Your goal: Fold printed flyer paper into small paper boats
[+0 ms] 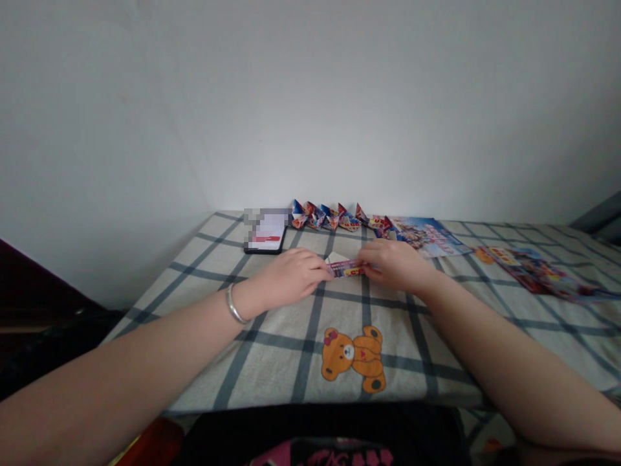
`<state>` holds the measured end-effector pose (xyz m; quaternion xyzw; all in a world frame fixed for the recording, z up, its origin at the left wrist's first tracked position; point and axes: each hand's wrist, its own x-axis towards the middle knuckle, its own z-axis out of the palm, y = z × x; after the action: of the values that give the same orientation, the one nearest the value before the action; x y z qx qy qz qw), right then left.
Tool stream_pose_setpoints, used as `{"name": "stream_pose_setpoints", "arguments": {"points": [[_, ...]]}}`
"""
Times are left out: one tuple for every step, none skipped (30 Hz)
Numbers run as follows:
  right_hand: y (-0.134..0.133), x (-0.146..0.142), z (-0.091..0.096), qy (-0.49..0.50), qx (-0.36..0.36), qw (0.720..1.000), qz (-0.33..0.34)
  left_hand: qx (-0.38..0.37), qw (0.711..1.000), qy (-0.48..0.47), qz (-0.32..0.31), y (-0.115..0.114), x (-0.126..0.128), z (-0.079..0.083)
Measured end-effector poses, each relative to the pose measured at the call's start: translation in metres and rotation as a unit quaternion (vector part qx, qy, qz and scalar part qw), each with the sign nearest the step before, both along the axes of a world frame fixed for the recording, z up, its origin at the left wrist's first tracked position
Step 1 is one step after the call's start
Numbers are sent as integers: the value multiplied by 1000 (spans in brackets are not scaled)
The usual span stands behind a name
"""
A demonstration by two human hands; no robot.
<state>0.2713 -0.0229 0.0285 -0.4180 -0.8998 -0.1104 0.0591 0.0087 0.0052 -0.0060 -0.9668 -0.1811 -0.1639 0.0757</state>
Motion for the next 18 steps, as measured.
{"name": "stream_pose_setpoints", "arguments": {"points": [[1, -2, -4, 14, -3, 1000, 25, 3, 1000, 1, 4, -1, 0, 0], [3, -5, -9, 28, -10, 998, 53, 5, 1000, 4, 8, -1, 1, 0], [3, -7, -13, 42, -12, 997, 67, 6, 1000, 7, 11, -1, 1, 1], [4, -10, -16, 53, -16, 995, 79, 5, 1000, 10, 14, -1, 2, 0], [5, -11, -19, 60, -22, 994, 88, 3, 1000, 13, 16, -1, 2, 0], [5, -13, -21, 68, -22, 993, 90, 0, 1000, 15, 19, -1, 2, 0], [6, -14, -23, 75, -23, 993, 93, -2, 1000, 18, 21, -1, 2, 0], [6, -14, -24, 80, -23, 992, 94, -4, 1000, 18, 22, -1, 2, -1], [7, -14, -24, 85, -23, 991, 95, -5, 1000, 17, 23, -1, 2, -1], [7, -14, -25, 90, -24, 991, 97, -6, 1000, 16, 23, -1, 2, -1], [8, -13, -25, 93, -25, 990, 100, -6, 1000, 14, 23, -1, 2, -1], [8, -12, -25, 96, -26, 990, 102, -7, 1000, 13, 22, -1, 1, -1], [8, -12, -25, 97, -27, 989, 104, -7, 1000, 12, 22, -1, 1, -1], [8, -11, -26, 98, -28, 989, 106, -7, 1000, 12, 21, -1, 0, 0], [8, -11, -26, 97, -28, 989, 106, -8, 1000, 14, 19, -1, -1, 0], [8, -11, -26, 96, -28, 989, 107, -9, 1000, 15, 17, -1, -1, 1], [8, -11, -26, 95, -28, 989, 107, -11, 1000, 17, 16, -1, -2, 2], [8, -11, -26, 94, -27, 990, 106, -12, 1000, 19, 16, -1, -3, 3]]}}
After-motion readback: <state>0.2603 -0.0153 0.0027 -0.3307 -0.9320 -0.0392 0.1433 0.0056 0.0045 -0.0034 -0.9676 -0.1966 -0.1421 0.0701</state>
